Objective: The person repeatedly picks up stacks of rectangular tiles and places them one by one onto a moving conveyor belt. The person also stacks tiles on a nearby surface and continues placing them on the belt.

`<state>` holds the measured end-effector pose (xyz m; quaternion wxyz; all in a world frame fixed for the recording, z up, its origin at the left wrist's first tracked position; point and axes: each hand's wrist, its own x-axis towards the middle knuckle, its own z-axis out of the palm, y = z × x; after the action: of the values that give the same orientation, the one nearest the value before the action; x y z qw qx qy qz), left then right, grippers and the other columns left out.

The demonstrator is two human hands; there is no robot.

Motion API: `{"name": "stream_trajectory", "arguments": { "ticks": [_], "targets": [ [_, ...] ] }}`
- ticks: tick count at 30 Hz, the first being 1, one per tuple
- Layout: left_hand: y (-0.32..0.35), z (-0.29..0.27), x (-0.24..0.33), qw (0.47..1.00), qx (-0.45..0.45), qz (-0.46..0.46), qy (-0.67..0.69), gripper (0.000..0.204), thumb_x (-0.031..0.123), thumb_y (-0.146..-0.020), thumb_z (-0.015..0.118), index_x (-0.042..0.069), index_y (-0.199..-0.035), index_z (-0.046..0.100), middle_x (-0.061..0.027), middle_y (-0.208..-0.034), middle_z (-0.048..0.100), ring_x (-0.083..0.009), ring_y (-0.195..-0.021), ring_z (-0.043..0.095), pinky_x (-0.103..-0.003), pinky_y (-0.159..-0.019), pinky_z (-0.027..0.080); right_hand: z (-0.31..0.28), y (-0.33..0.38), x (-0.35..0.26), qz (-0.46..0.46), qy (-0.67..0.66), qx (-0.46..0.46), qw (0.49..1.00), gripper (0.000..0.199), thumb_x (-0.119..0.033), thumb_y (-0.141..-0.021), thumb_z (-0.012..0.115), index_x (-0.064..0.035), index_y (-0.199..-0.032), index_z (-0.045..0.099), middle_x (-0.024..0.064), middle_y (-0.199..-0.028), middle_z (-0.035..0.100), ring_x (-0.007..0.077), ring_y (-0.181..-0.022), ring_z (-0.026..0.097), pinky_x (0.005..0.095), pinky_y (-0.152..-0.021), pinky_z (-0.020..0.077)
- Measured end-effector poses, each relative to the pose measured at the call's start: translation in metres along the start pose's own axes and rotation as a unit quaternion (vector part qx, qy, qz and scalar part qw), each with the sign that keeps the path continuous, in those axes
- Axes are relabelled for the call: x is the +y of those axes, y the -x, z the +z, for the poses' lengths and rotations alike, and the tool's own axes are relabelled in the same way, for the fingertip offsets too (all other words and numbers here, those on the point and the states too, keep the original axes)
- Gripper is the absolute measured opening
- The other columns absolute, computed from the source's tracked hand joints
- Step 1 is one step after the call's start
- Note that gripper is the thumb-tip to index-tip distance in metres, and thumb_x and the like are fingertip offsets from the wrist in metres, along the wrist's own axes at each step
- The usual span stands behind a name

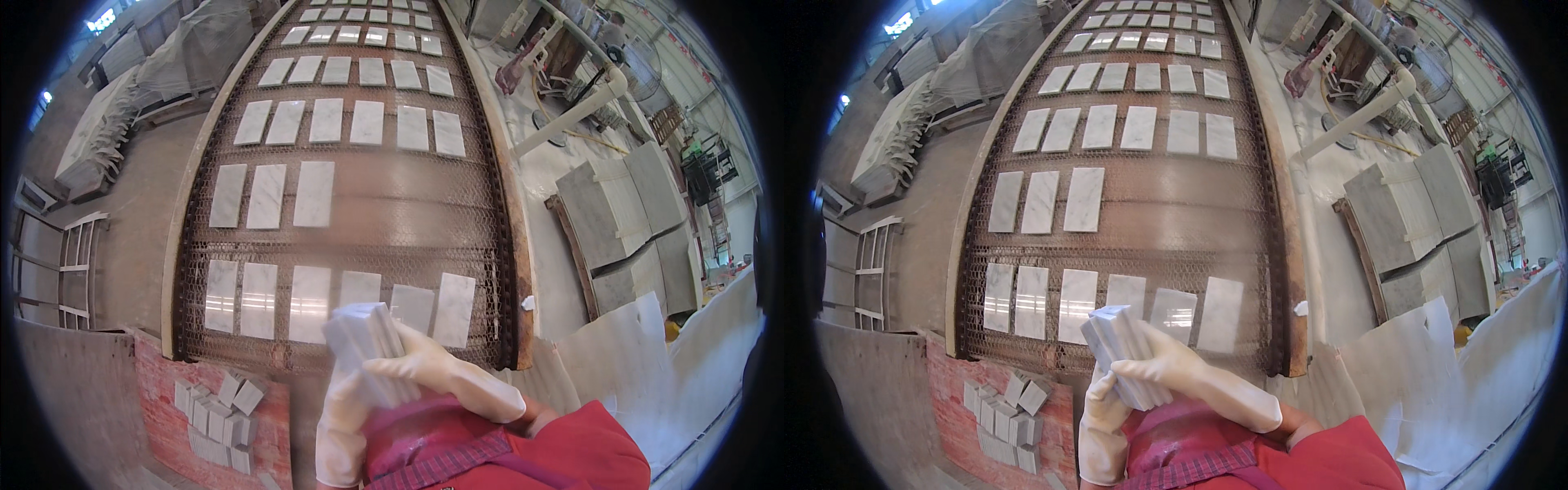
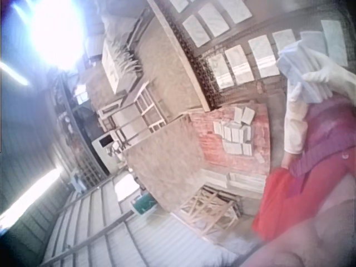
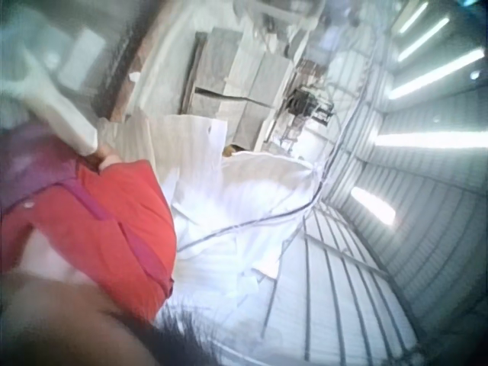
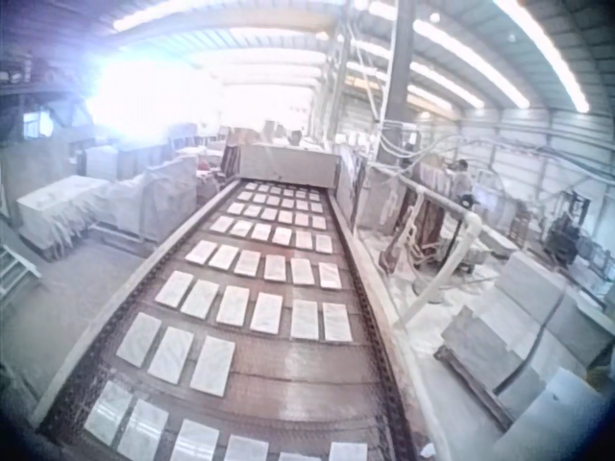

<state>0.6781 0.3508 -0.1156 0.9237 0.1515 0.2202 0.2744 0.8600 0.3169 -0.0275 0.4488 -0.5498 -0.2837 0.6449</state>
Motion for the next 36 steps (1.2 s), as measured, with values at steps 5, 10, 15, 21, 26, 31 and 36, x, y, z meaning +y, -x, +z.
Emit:
{"name": "stream_trajectory", "arguments": {
  "ticks": [5, 10, 15, 21, 26, 31, 36],
  "targets": [
    [0.003, 0.007, 0.019, 0.999, -0.005, 0.025, 0.022, 0.080, 0.026, -0.090, 0.071, 0.010, -0.157, 0.032, -0.0170, -0.148, 0.049, -0.0347, -0.134, 0.053, -0.051, -0.113, 0.044, -0.002, -0.019, -0.008, 0.035, -0.055, -0.066, 0.996, 0.074, -0.031, -0.093, 0.076, -0.0033, -0.152, 0.042, 0.0115, -0.141, 0.058, 0.0201, -0.130, 0.054, 0.0369, -0.110, 0.0426],
    [0.010, 0.005, 0.037, 0.998, 0.006, -0.018, 0.062, 0.079, 0.028, -0.091, 0.071, 0.006, -0.156, 0.033, -0.0171, -0.146, 0.051, -0.0351, -0.133, 0.055, -0.050, -0.112, 0.046, 0.008, -0.034, -0.001, 0.037, -0.072, -0.030, 0.996, 0.061, -0.026, -0.093, 0.076, -0.0015, -0.143, 0.051, 0.0109, -0.129, 0.064, 0.0193, -0.117, 0.061, 0.0361, -0.101, 0.0492],
    [-0.001, -0.012, 0.059, 0.996, -0.025, -0.050, 0.073, 0.076, 0.025, -0.091, 0.074, 0.000, -0.153, 0.037, -0.0169, -0.142, 0.056, -0.0346, -0.131, 0.057, -0.050, -0.112, 0.047, 0.021, -0.051, -0.004, 0.042, -0.049, 0.037, 0.997, 0.060, -0.022, -0.090, 0.078, -0.0026, -0.141, 0.053, 0.0114, -0.125, 0.066, 0.0207, -0.114, 0.063, 0.0374, -0.098, 0.0510],
    [-0.006, -0.034, 0.080, 0.999, 0.008, -0.036, 0.031, 0.071, 0.016, -0.090, 0.075, 0.000, -0.150, 0.040, -0.0164, -0.141, 0.058, -0.0327, -0.127, 0.061, -0.049, -0.108, 0.052, 0.026, -0.067, -0.015, 0.026, 0.012, 0.070, 0.997, 0.054, -0.021, -0.092, 0.078, -0.0031, -0.138, 0.057, 0.0096, -0.122, 0.068, 0.0194, -0.112, 0.064, 0.0369, -0.099, 0.0505],
    [-0.004, -0.039, 0.087, 0.996, 0.068, 0.024, -0.043, 0.073, 0.011, -0.086, 0.076, 0.000, -0.149, 0.042, -0.0151, -0.137, 0.061, -0.0304, -0.123, 0.063, -0.047, -0.104, 0.054, 0.020, -0.087, -0.014, 0.001, 0.023, 0.082, 0.996, 0.044, -0.021, -0.095, 0.076, -0.0038, -0.133, 0.060, 0.0066, -0.121, 0.069, 0.0158, -0.109, 0.064, 0.0349, -0.097, 0.0506],
    [0.001, -0.034, 0.089, 0.979, 0.166, 0.088, -0.078, 0.074, 0.013, -0.080, 0.079, -0.001, -0.146, 0.048, -0.0126, -0.131, 0.062, -0.0300, -0.118, 0.063, -0.046, -0.102, 0.052, 0.024, -0.109, -0.014, -0.032, -0.017, 0.084, 0.996, 0.038, -0.022, -0.097, 0.074, -0.0040, -0.128, 0.063, 0.0050, -0.119, 0.070, 0.0145, -0.108, 0.064, 0.0334, -0.095, 0.0508],
    [0.015, -0.050, 0.103, 0.960, 0.177, 0.188, -0.107, 0.075, 0.012, -0.083, 0.079, 0.001, -0.148, 0.045, -0.0142, -0.131, 0.063, -0.0312, -0.115, 0.066, -0.046, -0.099, 0.057, 0.018, -0.123, -0.038, -0.020, -0.069, 0.211, 0.975, 0.043, -0.024, -0.097, 0.073, -0.0043, -0.133, 0.062, 0.0080, -0.122, 0.070, 0.0189, -0.111, 0.066, 0.0368, -0.094, 0.0533]
  ]
}}
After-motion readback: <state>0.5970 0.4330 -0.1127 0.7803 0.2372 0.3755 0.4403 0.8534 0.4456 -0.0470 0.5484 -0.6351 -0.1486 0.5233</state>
